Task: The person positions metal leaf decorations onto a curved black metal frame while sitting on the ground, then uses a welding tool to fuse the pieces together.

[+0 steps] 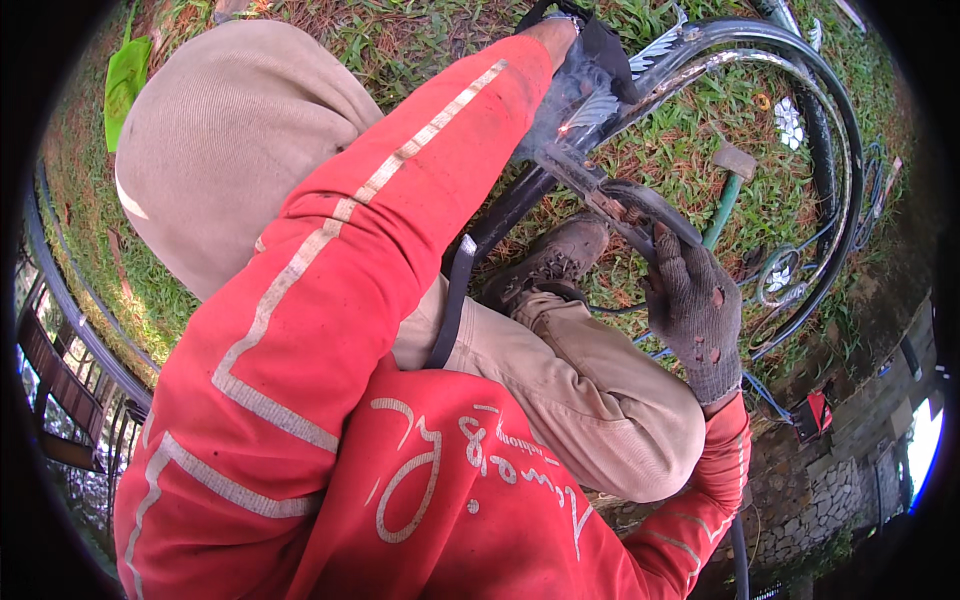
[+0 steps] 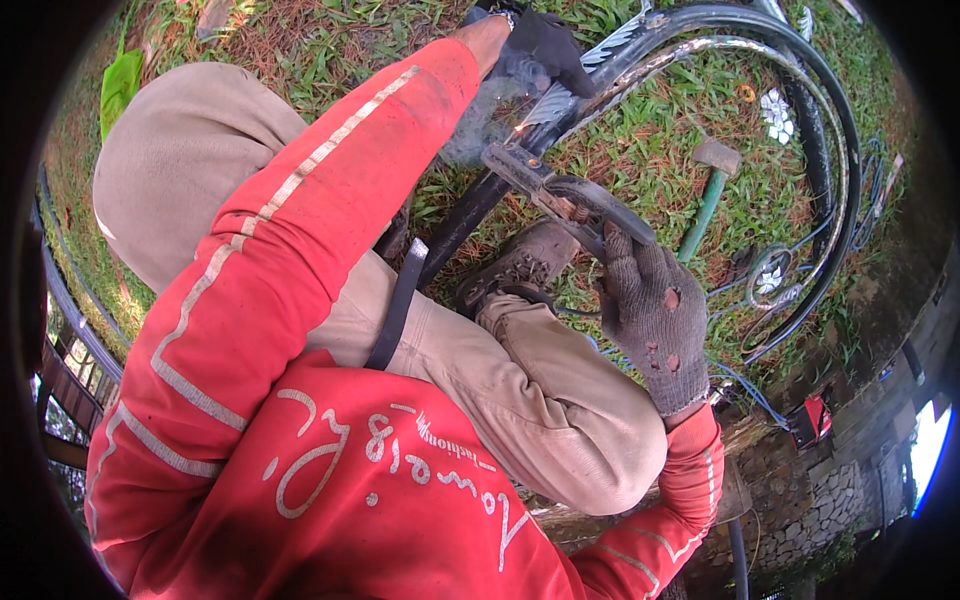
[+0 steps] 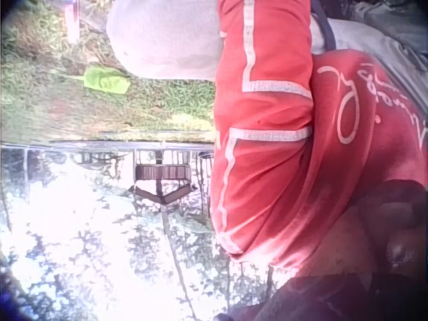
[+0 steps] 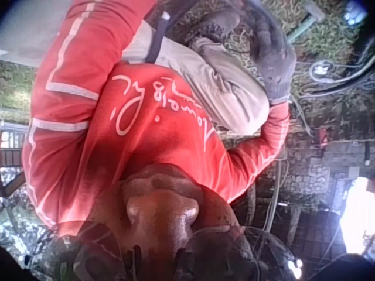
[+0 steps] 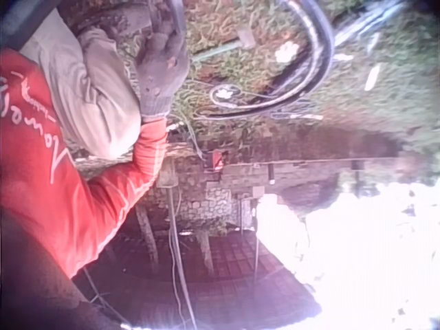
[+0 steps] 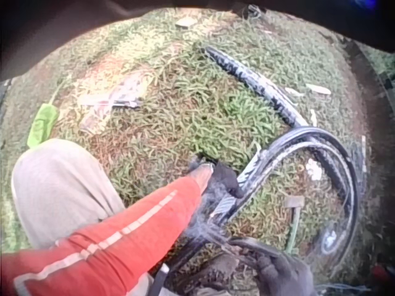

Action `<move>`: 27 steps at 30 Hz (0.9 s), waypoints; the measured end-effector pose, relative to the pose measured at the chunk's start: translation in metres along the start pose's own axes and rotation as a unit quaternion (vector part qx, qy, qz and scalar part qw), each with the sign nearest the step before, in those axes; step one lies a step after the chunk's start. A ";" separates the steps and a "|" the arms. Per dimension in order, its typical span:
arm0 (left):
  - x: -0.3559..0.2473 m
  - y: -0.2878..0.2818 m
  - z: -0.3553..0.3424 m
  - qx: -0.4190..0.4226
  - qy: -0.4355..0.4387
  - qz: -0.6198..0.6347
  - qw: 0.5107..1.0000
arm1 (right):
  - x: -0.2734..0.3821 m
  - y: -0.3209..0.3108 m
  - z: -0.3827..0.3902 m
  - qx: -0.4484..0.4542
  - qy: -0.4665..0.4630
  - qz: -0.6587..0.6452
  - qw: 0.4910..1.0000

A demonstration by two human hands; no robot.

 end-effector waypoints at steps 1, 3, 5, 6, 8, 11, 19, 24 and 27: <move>-0.001 -0.002 -0.001 0.001 0.001 -0.003 1.000 | -0.001 0.001 0.002 0.001 0.009 0.007 1.000; -0.002 -0.001 -0.001 0.001 0.002 -0.004 1.000 | -0.001 0.001 0.003 0.006 0.014 0.007 1.000; -0.002 0.000 -0.002 0.000 0.003 -0.003 1.000 | -0.002 0.003 0.004 0.012 0.020 0.007 1.000; -0.001 0.000 -0.001 0.001 0.001 -0.005 1.000 | -0.003 0.005 0.004 -0.008 0.005 0.014 1.000; 0.001 0.001 -0.001 0.001 0.000 -0.004 1.000 | -0.005 0.008 0.004 -0.029 -0.011 0.019 0.999; 0.000 0.002 -0.001 0.001 0.000 -0.005 1.000 | -0.006 0.009 0.006 -0.024 -0.010 0.012 1.000; 0.001 0.002 -0.003 0.002 -0.006 -0.012 1.000 | -0.002 0.003 0.002 -0.001 0.013 0.003 1.000; 0.001 0.001 -0.002 -0.001 -0.010 -0.017 1.000 | -0.001 0.002 -0.001 -0.013 0.012 -0.006 1.000; 0.002 0.000 -0.001 -0.003 -0.015 -0.021 1.000 | -0.003 0.004 0.000 -0.017 0.010 -0.006 1.000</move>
Point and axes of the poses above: each hand's wrist, its own z-axis away from the middle knuckle, its own y-axis out of the palm, x = y × z, the point moved 1 cm from there along -z, towards the middle knuckle, and after that the axes turned 9 degrees about -y, right-handed, at the moved point
